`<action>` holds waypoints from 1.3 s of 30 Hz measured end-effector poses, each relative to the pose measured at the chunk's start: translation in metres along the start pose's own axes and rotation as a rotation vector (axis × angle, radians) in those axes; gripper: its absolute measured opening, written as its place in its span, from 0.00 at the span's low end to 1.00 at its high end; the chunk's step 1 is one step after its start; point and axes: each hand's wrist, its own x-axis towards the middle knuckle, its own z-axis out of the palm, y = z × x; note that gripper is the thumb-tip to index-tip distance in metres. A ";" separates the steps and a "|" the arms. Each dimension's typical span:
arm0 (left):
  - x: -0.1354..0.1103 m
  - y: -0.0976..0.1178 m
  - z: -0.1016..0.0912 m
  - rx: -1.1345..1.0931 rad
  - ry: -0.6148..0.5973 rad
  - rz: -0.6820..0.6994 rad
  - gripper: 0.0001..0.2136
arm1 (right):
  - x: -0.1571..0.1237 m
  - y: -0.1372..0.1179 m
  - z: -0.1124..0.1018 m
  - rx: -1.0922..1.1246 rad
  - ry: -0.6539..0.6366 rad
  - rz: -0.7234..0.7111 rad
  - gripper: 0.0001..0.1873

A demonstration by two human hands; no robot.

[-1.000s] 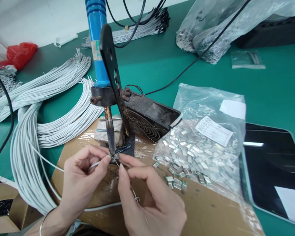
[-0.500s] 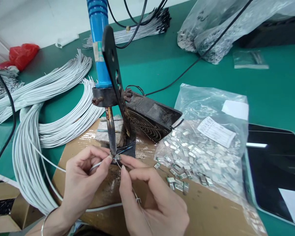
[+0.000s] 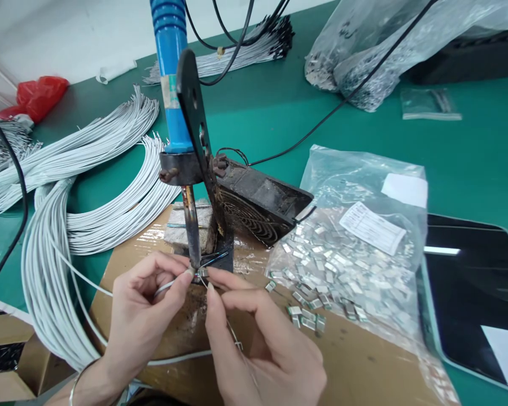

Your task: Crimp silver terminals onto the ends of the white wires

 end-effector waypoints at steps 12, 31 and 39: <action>0.001 0.004 0.002 -0.007 0.017 -0.011 0.06 | 0.001 0.002 -0.001 0.005 -0.006 -0.015 0.09; 0.001 0.000 -0.002 0.009 -0.001 0.007 0.05 | 0.001 -0.001 0.003 0.003 0.010 0.008 0.10; 0.000 -0.002 -0.002 0.008 -0.010 -0.013 0.06 | 0.001 -0.003 0.002 -0.020 0.021 0.010 0.11</action>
